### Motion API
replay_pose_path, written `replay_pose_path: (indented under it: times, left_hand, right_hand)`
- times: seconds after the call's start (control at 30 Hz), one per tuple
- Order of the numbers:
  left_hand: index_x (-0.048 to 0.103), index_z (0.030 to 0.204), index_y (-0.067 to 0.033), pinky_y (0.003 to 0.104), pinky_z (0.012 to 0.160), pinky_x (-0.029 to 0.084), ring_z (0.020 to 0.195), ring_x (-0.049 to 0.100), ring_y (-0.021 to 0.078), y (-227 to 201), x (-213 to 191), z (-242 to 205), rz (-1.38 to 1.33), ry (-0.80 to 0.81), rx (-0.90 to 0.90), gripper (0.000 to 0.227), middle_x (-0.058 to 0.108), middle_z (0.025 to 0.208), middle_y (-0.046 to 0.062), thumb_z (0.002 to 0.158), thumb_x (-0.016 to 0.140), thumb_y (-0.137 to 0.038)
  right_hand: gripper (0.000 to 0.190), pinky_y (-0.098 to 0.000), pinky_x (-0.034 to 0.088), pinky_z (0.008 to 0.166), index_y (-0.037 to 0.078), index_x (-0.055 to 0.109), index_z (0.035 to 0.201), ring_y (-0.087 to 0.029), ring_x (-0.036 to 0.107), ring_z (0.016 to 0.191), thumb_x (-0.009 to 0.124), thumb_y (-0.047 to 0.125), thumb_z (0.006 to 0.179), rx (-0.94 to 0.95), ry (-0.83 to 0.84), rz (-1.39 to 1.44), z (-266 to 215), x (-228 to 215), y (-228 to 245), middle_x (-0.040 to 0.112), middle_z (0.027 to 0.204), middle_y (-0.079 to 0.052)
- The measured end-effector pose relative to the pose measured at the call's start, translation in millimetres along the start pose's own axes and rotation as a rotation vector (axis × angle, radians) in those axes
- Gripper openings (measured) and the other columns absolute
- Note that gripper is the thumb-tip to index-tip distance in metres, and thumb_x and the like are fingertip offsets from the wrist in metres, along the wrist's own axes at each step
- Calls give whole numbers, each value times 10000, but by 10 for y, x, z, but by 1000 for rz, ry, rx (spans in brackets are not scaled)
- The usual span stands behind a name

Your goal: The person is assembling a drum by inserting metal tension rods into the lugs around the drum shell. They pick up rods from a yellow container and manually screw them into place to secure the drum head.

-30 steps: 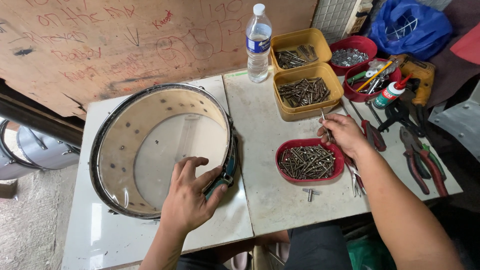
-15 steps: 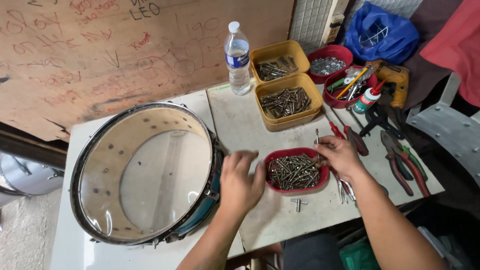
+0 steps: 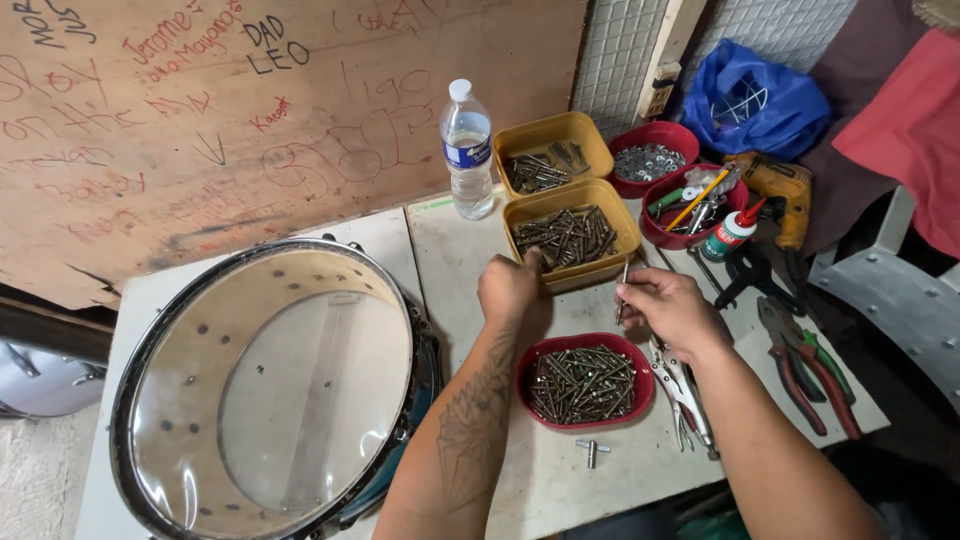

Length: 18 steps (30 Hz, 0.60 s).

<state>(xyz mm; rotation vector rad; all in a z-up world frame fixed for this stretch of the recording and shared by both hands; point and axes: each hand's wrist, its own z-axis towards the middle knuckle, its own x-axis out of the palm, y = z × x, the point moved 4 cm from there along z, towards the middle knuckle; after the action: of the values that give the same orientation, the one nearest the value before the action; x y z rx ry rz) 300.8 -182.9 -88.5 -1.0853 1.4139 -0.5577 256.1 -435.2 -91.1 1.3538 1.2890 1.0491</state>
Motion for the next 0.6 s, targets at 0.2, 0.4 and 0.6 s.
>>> replay_pose_path:
  times: [0.2,0.4,0.6]
  left_hand:
    - [708,937,18,586,822,588,946,708,504,107,175,476,82,-71,106,336,713,866,271,858,587,-285]
    - [642,969,-33,595,847,591,935,728,485,-121,276,512,239,-106,153,351,718,864,234,873,459,-317]
    - [652,920,6,594,861,580,940,709,517,-507,-133,459,119,-132,226,323,706,847,279,848,514,-277]
  right_hand:
    - [237,-384,642,579,-34,691,1146,-250,719,677,742,35,926,39,-34,20,-67,-151,-176,744,919,-188]
    - [235,-405,642,575,-9,697,1127,-264,723,662,764,41,907,44,-75,62,-39,-451,-481,740,893,-182]
    - [249,-427,644,588,-8,686,1147,-287,727,686,759,73,923,77,-98,74,-25,-470,-461,731,928,-198]
